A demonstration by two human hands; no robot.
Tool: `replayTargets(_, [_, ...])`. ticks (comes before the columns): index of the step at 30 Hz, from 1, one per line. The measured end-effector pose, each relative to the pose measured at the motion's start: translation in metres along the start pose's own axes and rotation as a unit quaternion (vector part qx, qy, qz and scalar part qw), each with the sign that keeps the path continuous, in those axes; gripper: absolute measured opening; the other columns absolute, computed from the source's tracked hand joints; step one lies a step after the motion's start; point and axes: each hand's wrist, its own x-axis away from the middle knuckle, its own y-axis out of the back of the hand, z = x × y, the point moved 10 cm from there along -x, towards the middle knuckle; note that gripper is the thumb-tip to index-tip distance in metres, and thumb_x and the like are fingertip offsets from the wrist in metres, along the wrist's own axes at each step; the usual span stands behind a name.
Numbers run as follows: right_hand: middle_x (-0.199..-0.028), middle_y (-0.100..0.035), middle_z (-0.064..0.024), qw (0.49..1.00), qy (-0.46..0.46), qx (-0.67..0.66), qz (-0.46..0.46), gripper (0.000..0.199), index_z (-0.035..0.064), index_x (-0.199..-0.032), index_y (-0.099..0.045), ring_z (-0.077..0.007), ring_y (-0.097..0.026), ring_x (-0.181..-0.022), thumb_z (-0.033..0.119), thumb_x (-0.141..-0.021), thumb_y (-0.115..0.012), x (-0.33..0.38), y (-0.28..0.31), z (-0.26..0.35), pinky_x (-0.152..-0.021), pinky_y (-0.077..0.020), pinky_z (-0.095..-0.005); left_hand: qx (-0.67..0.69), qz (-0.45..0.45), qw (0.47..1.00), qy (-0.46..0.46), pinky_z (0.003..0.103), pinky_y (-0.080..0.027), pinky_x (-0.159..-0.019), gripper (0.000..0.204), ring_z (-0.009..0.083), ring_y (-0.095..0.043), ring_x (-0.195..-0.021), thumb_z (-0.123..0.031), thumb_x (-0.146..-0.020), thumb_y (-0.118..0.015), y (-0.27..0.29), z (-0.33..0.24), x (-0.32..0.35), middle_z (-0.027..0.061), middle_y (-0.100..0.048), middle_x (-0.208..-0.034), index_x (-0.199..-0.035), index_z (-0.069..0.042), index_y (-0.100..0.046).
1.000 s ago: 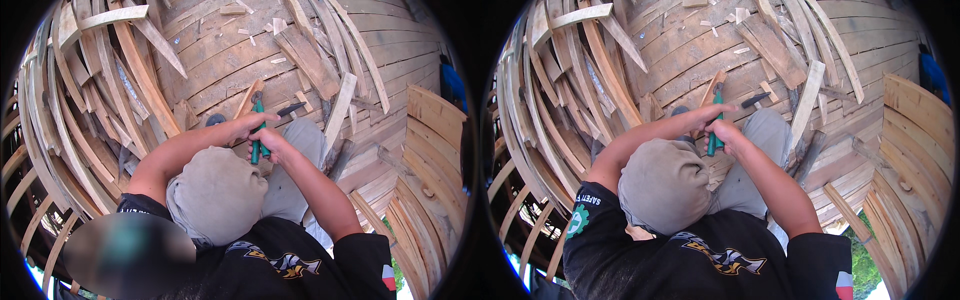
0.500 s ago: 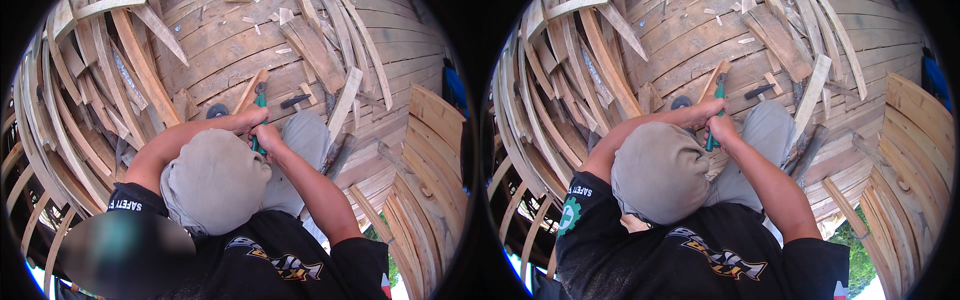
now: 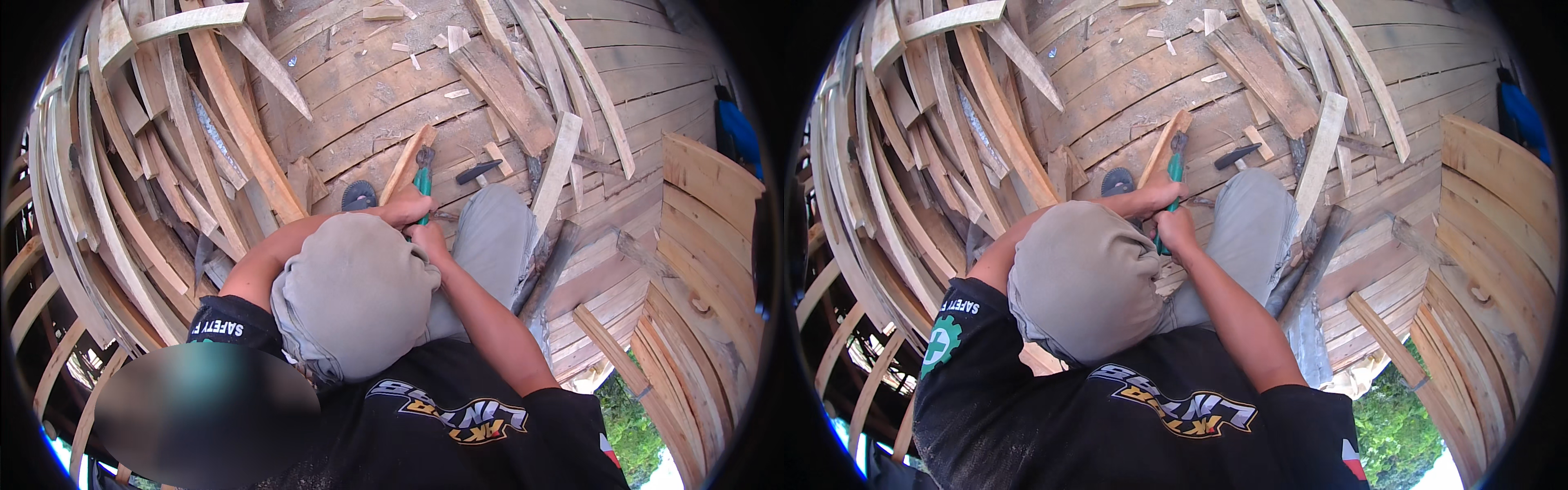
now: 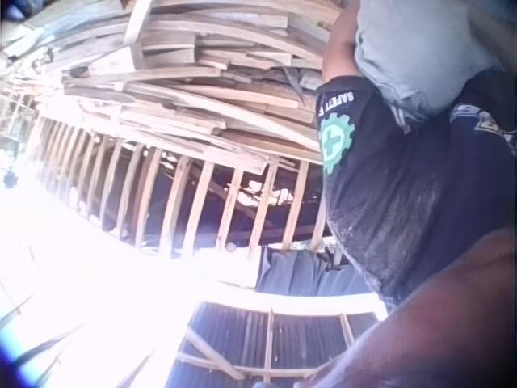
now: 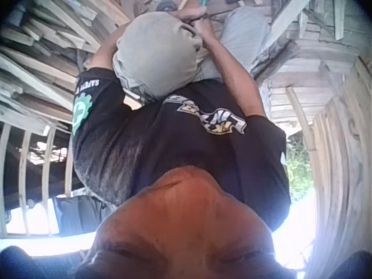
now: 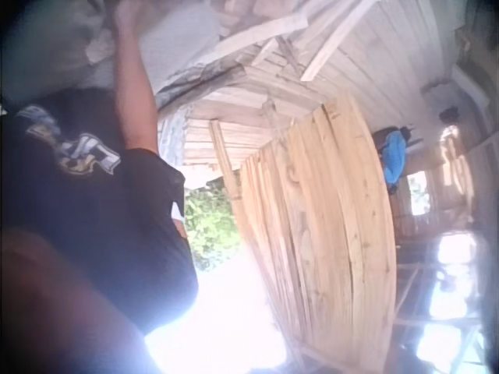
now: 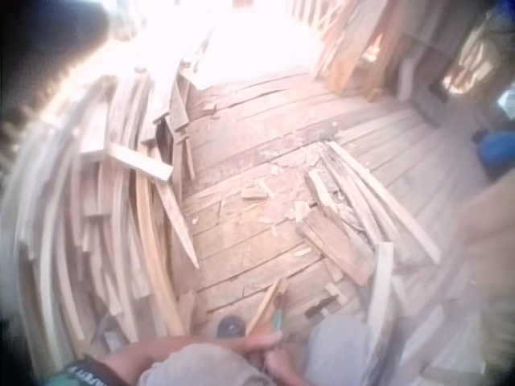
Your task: The person sits on a wooden platform and uses pincers and a hammer to trim pieces of wood and remove nails from them.
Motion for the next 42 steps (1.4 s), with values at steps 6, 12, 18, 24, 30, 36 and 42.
replayTargets(6, [-0.071, -0.062, -0.0127, 0.952, -0.11, -0.275, 0.076, 0.015, -0.0028, -0.085, -0.061, -0.023, -0.064, -0.062, 0.008, -0.08, -0.052, -0.016, -0.016, -0.035, -0.054, -0.051, -0.0356, 0.024, -0.003, 0.999, -0.02, 0.04, -0.044, -0.056, 0.021, 0.0216, -0.056, -0.061, -0.019, -0.067, -0.066, -0.002, -0.008, -0.005, 0.0102, -0.058, -0.067, -0.07, 0.0, -0.059])
replayTargets(12, [-0.07, -0.058, -0.012, 0.989, -0.071, -0.123, 0.04, 0.014, -0.0022, -0.083, -0.058, -0.0214, -0.057, -0.054, 0.009, -0.082, -0.05, -0.005, -0.006, -0.012, -0.048, -0.0492, -0.0364, 0.097, 0.018, 0.995, 0.024, 0.041, -0.045, -0.055, 0.026, 0.0232, -0.058, -0.066, -0.019, -0.07, -0.068, -0.008, -0.004, 0.0, 0.0132, -0.06, -0.075, -0.078, 0.004, -0.058])
replayTargets(18, [-0.062, -0.054, -0.0103, 0.996, -0.027, -0.08, -0.006, 0.017, -0.0017, -0.076, -0.056, -0.0201, -0.054, -0.049, 0.006, -0.085, -0.044, -0.004, 0.0, -0.001, -0.041, -0.0452, -0.0368, 0.032, 0.024, 0.998, 0.054, 0.042, -0.048, -0.063, 0.028, 0.0246, -0.06, -0.071, -0.019, -0.072, -0.07, -0.006, -0.013, 0.016, 0.0157, -0.062, -0.081, -0.084, 0.004, -0.061])
replayTargets(24, [-0.061, -0.056, -0.0104, 0.997, -0.046, -0.045, -0.044, 0.019, -0.0023, -0.076, -0.058, -0.0198, -0.055, -0.049, 0.004, -0.085, -0.043, -0.002, 0.0, -0.002, -0.041, -0.0449, -0.0363, -0.026, -0.04, 0.999, 0.014, 0.043, -0.05, -0.07, 0.03, 0.0297, -0.063, -0.076, -0.019, -0.072, -0.069, -0.003, 0.001, -0.003, 0.0207, -0.063, -0.082, -0.084, 0.008, -0.061])
replayTargets(30, [-0.065, -0.062, -0.0149, 0.998, 0.0, -0.014, -0.064, 0.018, -0.0046, -0.077, -0.061, -0.0225, -0.061, -0.053, 0.006, -0.081, -0.047, -0.026, -0.008, -0.038, -0.048, -0.0463, -0.0395, -0.086, 0.003, 0.996, -0.035, 0.046, -0.051, -0.08, 0.052, 0.0412, -0.067, -0.092, -0.019, -0.073, -0.064, -0.009, 0.01, -0.007, 0.0334, -0.063, -0.097, -0.109, 0.016, -0.05])
replayTargets(36, [-0.062, -0.064, -0.015, 0.995, 0.048, -0.008, -0.086, 0.018, -0.0041, -0.078, -0.064, -0.0232, -0.064, -0.057, 0.011, -0.079, -0.054, -0.036, -0.013, -0.039, -0.054, -0.0464, -0.0411, -0.112, -0.018, 0.99, -0.086, 0.045, -0.05, -0.078, 0.046, 0.0395, -0.065, -0.087, -0.018, -0.071, -0.065, -0.004, 0.011, -0.013, 0.0305, -0.062, -0.09, -0.101, 0.014, -0.051])
replayTargets(42, [-0.059, -0.06, -0.0083, 0.994, 0.083, -0.05, -0.039, 0.023, 0.0001, -0.074, -0.061, -0.0176, -0.06, -0.052, 0.017, -0.086, -0.053, -0.039, -0.017, -0.048, -0.05, -0.0469, -0.0352, -0.101, -0.063, 0.987, -0.109, 0.043, -0.049, -0.077, 0.041, 0.0344, -0.062, -0.083, -0.018, -0.069, -0.068, -0.006, 0.02, -0.019, 0.027, -0.058, -0.085, -0.093, 0.013, -0.054])
